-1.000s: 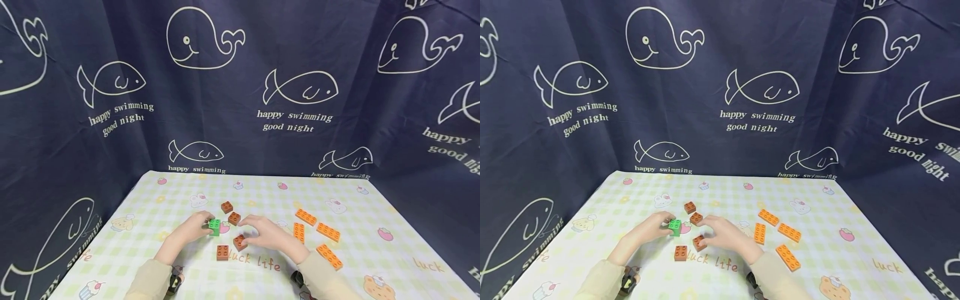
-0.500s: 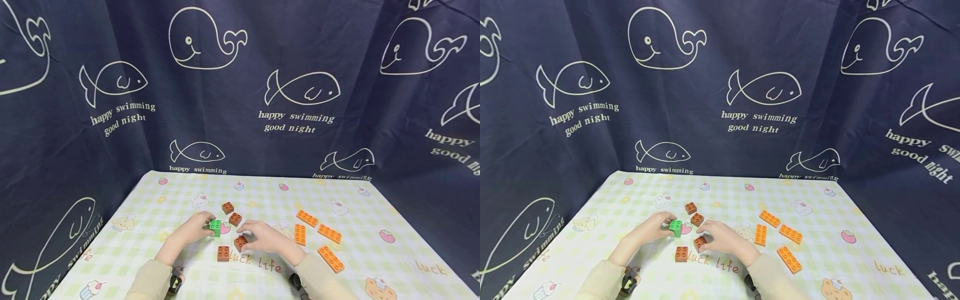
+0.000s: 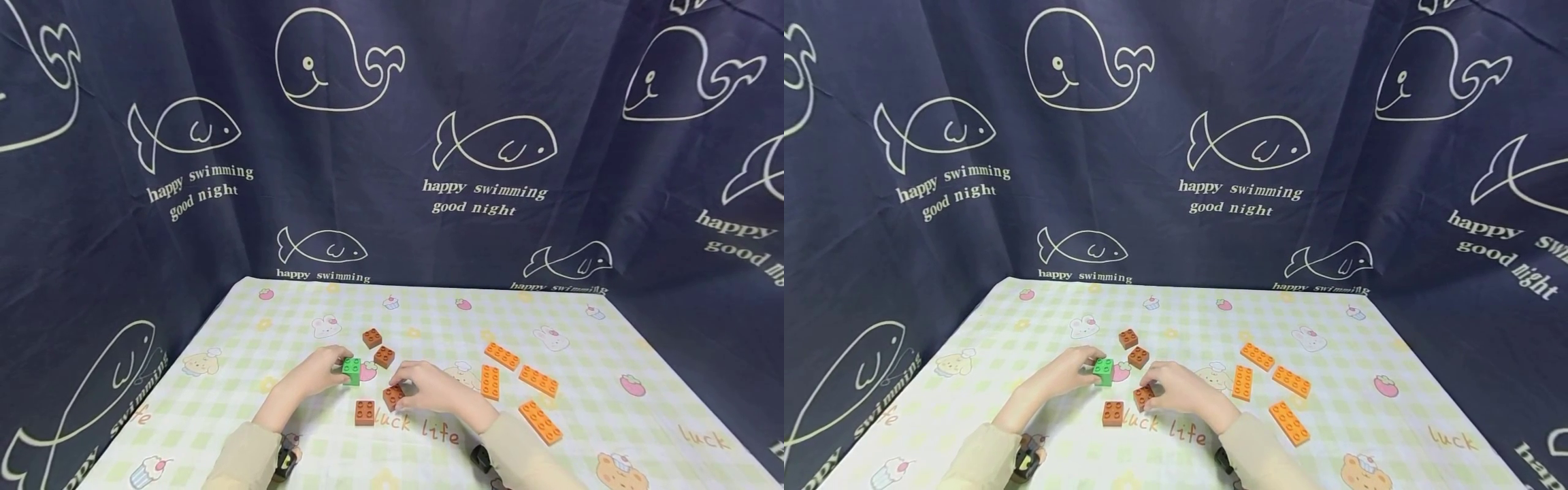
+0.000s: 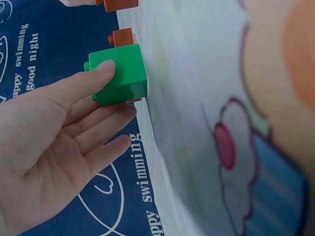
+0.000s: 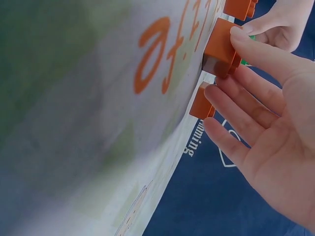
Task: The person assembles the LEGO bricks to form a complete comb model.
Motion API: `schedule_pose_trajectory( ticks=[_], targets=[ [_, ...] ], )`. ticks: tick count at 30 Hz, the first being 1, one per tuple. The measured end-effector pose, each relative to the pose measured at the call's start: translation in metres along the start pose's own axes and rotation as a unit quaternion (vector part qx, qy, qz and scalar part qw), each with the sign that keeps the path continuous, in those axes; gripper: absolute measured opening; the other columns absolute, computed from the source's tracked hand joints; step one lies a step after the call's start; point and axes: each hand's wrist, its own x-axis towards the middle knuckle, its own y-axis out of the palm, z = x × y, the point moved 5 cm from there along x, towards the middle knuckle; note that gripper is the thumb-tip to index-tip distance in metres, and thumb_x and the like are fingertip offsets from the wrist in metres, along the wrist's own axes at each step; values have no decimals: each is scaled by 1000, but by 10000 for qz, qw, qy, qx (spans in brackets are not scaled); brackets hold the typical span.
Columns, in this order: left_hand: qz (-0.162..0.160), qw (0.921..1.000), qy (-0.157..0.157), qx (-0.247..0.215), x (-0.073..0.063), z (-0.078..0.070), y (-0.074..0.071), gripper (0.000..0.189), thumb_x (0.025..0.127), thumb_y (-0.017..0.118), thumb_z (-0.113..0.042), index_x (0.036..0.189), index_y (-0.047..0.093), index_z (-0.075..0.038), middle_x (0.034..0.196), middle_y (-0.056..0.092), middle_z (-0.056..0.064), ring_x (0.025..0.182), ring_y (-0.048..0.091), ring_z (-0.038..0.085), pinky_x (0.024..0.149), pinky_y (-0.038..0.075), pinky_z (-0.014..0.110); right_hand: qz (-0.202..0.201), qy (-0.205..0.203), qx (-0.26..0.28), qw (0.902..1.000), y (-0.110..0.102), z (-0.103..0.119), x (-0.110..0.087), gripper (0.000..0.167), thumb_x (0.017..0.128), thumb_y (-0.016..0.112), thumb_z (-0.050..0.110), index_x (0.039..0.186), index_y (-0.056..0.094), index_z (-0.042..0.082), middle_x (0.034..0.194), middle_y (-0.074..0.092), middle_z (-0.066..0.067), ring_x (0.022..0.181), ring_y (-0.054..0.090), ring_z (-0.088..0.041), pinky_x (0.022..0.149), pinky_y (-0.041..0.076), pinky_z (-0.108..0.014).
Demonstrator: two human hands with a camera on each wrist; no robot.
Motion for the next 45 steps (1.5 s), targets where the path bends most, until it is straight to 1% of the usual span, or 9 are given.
schedule_pose_trajectory(
  ticks=[7, 15, 20, 24, 29, 34, 37, 40, 45],
  targets=[
    [18, 9999, -115, 16, 0, 1, 1, 41, 77, 74, -9, 113, 58, 4, 107, 65, 15, 99, 62, 28, 92, 50, 43, 17, -8, -62, 10000, 0, 3, -1, 42, 77, 76, 27, 113, 65, 7, 105, 61, 2, 100, 59, -11, 93, 50, -28],
    [28, 9999, -92, -55, -1, 1, 1, 33, 78, 73, -9, 107, 61, 1, 101, 66, 11, 96, 63, 26, 90, 52, 42, 71, 93, 51, 9999, 1, 0, -1, 36, 78, 75, 24, 110, 66, 10, 102, 62, 5, 98, 59, -10, 93, 50, -27],
    [66, 9998, -134, -148, -1, 1, 2, 34, 77, 73, -8, 107, 60, 1, 101, 66, 11, 95, 63, 25, 89, 52, 42, 39, 9, 80, 10000, 1, 0, -2, 34, 77, 76, 22, 108, 66, 9, 101, 63, 4, 97, 60, -11, 92, 50, -28],
    [93, 9995, -211, -214, -2, 1, 4, 35, 77, 74, -9, 108, 60, 0, 101, 66, 10, 94, 63, 23, 87, 53, 39, 51, 23, 97, 9999, 1, 0, -3, 34, 77, 76, 22, 107, 66, 9, 101, 64, 3, 97, 60, -11, 92, 50, -28],
    [115, 9996, -123, -230, -2, 1, 6, 33, 77, 74, -10, 106, 61, -2, 100, 65, 7, 92, 63, 21, 83, 55, 34, 74, 150, 71, 9998, 1, -2, -6, 36, 78, 75, 24, 109, 66, 9, 103, 64, 4, 97, 59, -9, 92, 50, -28],
    [69, 9996, -109, -233, -2, -1, 4, 33, 76, 75, -11, 105, 62, -2, 99, 64, 6, 91, 62, 19, 82, 55, 32, -116, 136, 57, 9998, -4, -4, -11, 35, 77, 76, 22, 108, 66, 8, 100, 63, 2, 94, 59, -11, 90, 51, -29],
    [38, 9997, -87, -232, -2, -3, 2, 35, 75, 76, -11, 105, 61, -1, 98, 62, 6, 91, 62, 19, 82, 55, 33, -269, 104, 71, 9996, -9, -6, -13, 33, 77, 76, 20, 106, 66, 7, 98, 62, 1, 92, 59, -14, 87, 52, -30],
    [29, 9998, -23, -220, -1, -5, 1, 35, 75, 76, -11, 105, 61, 0, 98, 61, 6, 91, 61, 19, 83, 55, 35, -369, 122, 50, 9992, -13, -8, -15, 31, 78, 76, 20, 105, 66, 7, 97, 61, 1, 93, 60, -16, 87, 52, -31],
    [58, 9999, 29, -160, 1, -6, 0, 34, 76, 75, -12, 105, 61, -1, 99, 62, 6, 92, 62, 19, 84, 54, 35, -467, 185, 97, 9987, -17, -12, -18, 30, 78, 75, 18, 104, 66, 7, 97, 61, 1, 94, 60, -18, 87, 52, -33]
  ],
)
